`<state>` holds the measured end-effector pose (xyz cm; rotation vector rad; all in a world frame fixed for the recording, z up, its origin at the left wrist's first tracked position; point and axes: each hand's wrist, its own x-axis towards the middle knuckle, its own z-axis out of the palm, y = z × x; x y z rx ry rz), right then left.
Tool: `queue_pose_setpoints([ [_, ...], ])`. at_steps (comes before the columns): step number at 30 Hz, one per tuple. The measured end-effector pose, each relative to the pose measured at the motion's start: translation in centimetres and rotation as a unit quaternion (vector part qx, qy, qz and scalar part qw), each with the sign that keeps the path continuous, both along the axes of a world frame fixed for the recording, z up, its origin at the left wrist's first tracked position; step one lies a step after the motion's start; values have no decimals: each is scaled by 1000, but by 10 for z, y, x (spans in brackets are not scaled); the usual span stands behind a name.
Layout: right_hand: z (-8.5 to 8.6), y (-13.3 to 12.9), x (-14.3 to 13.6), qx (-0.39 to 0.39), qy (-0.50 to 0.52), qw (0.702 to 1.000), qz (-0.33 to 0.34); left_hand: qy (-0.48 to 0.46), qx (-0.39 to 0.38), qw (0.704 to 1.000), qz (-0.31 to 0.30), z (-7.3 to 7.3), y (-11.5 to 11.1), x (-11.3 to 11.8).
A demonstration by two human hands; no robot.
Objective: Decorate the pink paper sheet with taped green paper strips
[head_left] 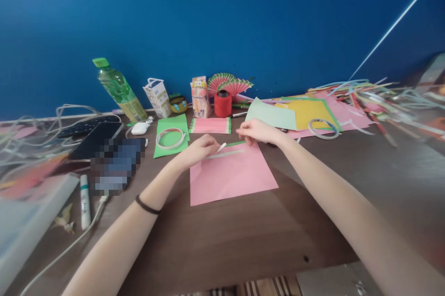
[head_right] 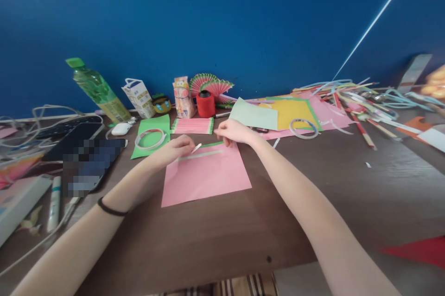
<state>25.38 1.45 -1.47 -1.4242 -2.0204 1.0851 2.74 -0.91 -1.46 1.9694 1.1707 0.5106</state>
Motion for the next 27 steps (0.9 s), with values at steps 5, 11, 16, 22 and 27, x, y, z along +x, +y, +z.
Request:
queue_pose_setpoints([
  [5, -13, 0, 9, -109, -34, 991, 71, 58, 114, 991, -30, -18, 11, 19],
  [11, -16, 5, 11, -134, -4, 987, 92, 111, 164, 978, -63, -29, 20, 44],
  [16, -16, 7, 13, -133, -13, 986, 100, 107, 179, 975, -80, -34, 19, 48],
  [22, -14, 7, 13, -134, -13, 986, 96, 138, 203, 966, -79, -39, 19, 50],
  [27, -13, 6, 13, -141, -10, 985, 96, 165, 209, 962, -67, -36, 16, 53],
])
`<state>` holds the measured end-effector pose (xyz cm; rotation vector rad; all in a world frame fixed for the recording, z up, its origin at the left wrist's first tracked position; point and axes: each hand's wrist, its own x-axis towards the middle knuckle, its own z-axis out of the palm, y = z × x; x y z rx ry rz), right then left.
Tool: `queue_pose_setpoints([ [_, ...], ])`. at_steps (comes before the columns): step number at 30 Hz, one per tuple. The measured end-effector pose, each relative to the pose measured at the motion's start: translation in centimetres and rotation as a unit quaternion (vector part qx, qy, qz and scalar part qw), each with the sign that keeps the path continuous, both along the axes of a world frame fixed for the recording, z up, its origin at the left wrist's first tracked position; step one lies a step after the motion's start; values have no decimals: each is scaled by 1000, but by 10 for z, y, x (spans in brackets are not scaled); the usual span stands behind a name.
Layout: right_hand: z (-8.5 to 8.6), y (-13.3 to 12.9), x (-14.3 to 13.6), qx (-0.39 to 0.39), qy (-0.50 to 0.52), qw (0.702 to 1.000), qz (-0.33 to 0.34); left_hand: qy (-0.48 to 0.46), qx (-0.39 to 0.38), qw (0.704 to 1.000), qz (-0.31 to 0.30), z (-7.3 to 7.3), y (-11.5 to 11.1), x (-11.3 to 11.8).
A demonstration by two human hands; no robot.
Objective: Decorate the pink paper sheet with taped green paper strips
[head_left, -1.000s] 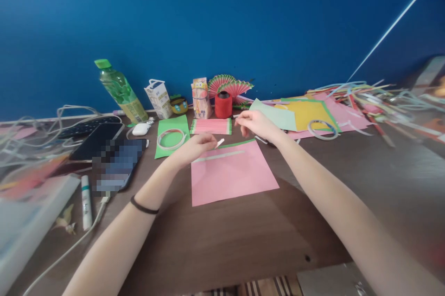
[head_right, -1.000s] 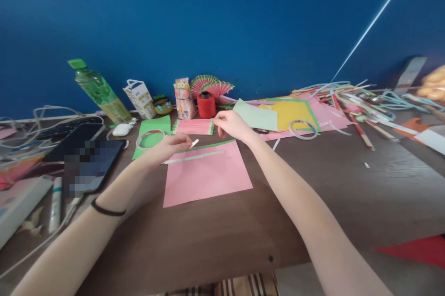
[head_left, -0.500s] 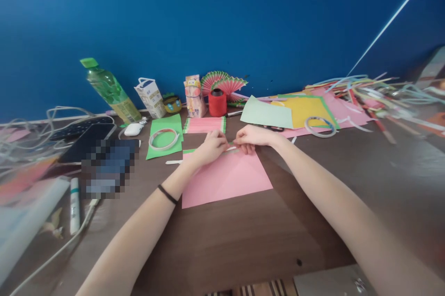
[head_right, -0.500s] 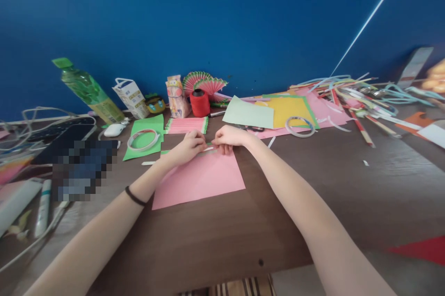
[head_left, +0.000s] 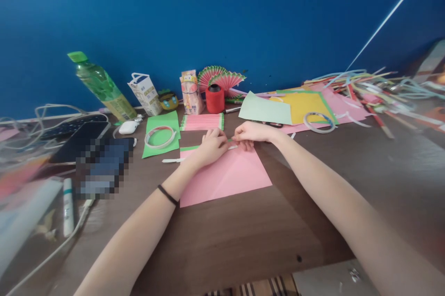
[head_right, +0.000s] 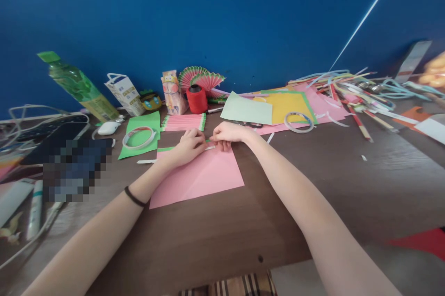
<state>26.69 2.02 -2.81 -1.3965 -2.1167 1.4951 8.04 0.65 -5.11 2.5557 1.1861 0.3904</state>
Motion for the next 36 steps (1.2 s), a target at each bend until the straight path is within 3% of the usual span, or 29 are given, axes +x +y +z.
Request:
queue_pose_setpoints([
  [24, 2, -2, -1, -4, 2, 1000, -16, -16, 6, 999, 40, 0, -4, 6],
  [36, 4, -3, -2, -4, 2, 1000, -17, 26, 23, 998, 47, 0, -2, 9],
])
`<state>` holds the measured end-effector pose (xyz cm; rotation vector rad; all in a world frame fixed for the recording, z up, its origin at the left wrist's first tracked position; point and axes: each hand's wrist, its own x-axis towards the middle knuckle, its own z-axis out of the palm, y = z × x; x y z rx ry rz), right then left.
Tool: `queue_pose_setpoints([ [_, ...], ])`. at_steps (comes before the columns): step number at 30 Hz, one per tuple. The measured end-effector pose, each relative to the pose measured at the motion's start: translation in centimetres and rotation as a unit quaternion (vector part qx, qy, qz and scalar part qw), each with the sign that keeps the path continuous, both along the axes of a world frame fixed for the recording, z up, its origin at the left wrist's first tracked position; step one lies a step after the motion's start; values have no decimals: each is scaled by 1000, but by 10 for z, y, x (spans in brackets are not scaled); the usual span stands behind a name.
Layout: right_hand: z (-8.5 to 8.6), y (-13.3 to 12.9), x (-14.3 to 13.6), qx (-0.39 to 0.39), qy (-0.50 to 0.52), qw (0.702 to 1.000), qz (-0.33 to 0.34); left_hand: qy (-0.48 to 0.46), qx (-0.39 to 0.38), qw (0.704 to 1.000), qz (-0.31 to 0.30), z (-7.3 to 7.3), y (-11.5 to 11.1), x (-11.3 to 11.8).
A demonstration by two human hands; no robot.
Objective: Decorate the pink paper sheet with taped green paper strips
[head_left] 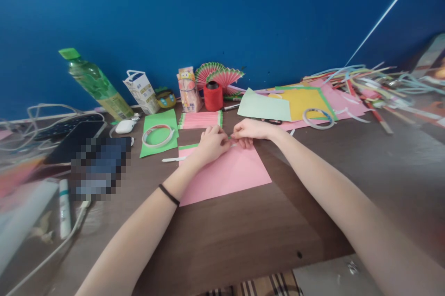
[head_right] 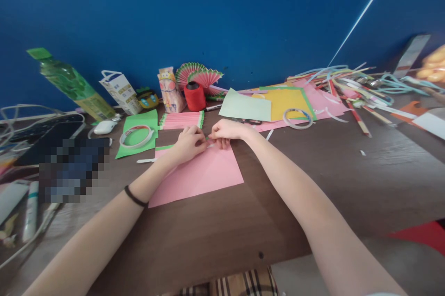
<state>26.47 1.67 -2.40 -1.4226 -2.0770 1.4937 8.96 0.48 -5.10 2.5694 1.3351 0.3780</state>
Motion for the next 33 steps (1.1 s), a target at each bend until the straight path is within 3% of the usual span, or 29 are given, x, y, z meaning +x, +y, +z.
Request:
queue_pose_setpoints([
  [13, -3, 2, 2, 6, 4, 1000, 6, 29, 49, 998, -1, 2, -3, 3],
  [23, -1, 3, 4, -21, 53, 998, -10, -90, -19, 994, -57, 9, 11, -13],
  [28, 0, 1, 4, -33, 71, 997, 6, -113, -51, 991, -45, 11, 11, -14],
  [33, -1, 2, 4, 13, 83, 996, 36, -113, -101, 988, -21, 15, 9, -14],
])
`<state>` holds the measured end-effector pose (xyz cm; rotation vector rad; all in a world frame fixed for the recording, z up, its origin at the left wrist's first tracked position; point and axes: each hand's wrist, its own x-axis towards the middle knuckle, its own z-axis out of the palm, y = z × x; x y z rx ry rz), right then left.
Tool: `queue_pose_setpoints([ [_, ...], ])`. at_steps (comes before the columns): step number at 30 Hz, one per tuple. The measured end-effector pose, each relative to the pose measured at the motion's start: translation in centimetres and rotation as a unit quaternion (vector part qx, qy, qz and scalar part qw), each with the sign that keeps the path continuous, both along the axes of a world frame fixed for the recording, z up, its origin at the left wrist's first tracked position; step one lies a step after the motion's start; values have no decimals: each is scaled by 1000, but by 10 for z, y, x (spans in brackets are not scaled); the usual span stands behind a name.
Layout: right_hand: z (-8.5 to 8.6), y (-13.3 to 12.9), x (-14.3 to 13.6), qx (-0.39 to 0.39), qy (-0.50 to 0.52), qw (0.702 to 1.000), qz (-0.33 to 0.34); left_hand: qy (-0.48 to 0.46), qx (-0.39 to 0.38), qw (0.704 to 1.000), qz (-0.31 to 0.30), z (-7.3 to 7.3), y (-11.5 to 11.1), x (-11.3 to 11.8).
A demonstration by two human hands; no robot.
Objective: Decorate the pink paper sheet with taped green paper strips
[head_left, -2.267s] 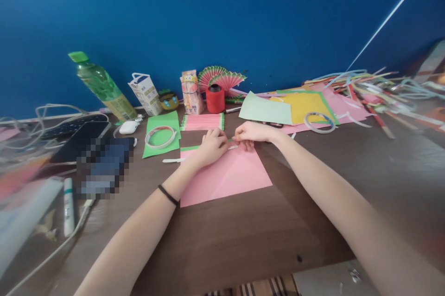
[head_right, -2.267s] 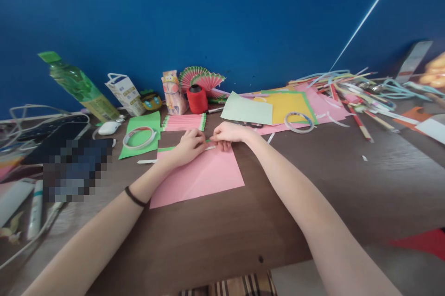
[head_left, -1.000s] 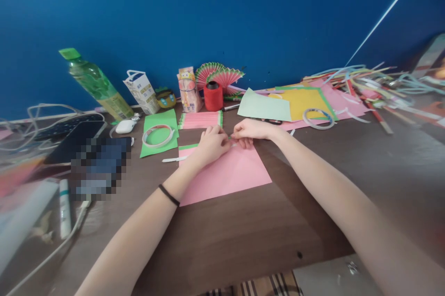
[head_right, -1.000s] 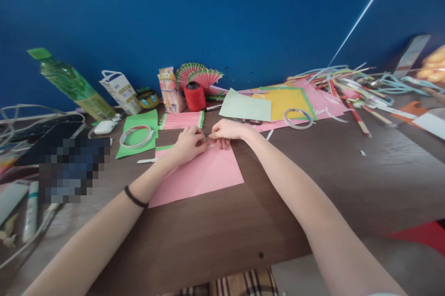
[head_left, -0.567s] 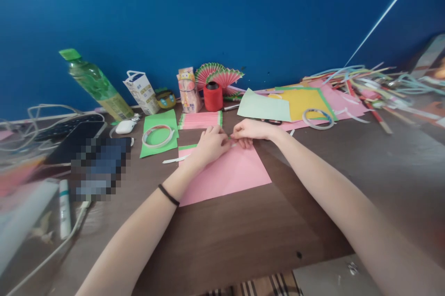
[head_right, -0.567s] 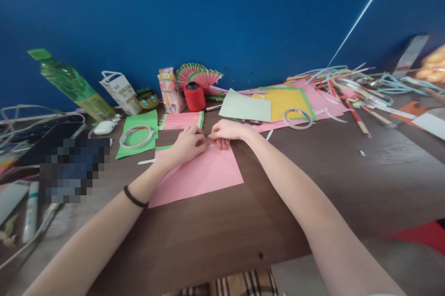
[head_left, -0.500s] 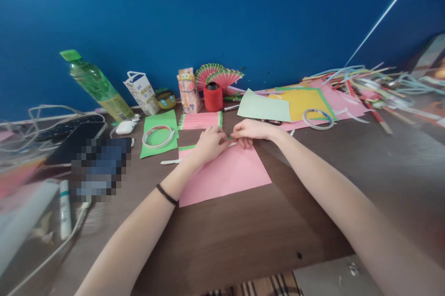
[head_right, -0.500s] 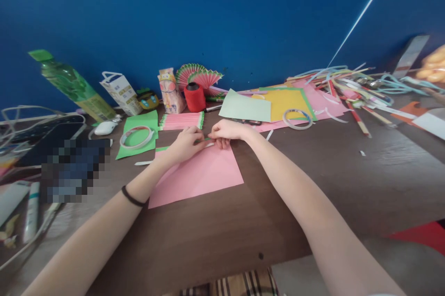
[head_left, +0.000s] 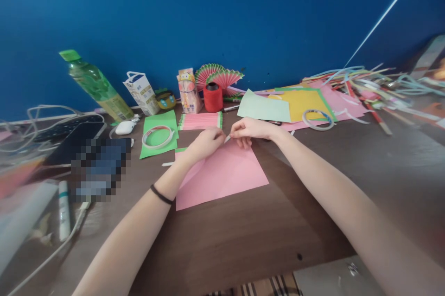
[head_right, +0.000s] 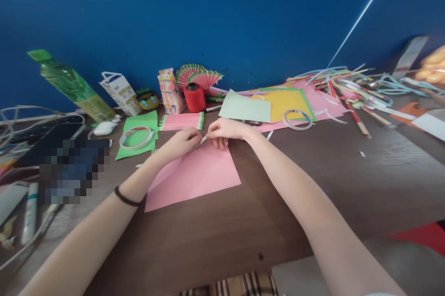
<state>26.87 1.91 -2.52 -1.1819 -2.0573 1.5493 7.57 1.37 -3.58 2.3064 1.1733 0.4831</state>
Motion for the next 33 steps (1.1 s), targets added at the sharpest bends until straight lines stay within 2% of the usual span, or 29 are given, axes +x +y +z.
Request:
queue_pose_setpoints([
  [8, 7, -2, -2, 49, 20, 999, -13, -44, -63, 997, 25, 1, -1, -4],
  [14, 6, 0, -2, 81, 43, 995, -25, -104, -113, 985, 80, 1, 3, -4],
  [28, 10, -4, -9, 116, 21, 993, -25, -121, -101, 978, 139, 4, 0, -1],
  [33, 13, -5, -8, 109, 40, 993, -31, -125, -98, 970, 182, 6, -2, -1],
])
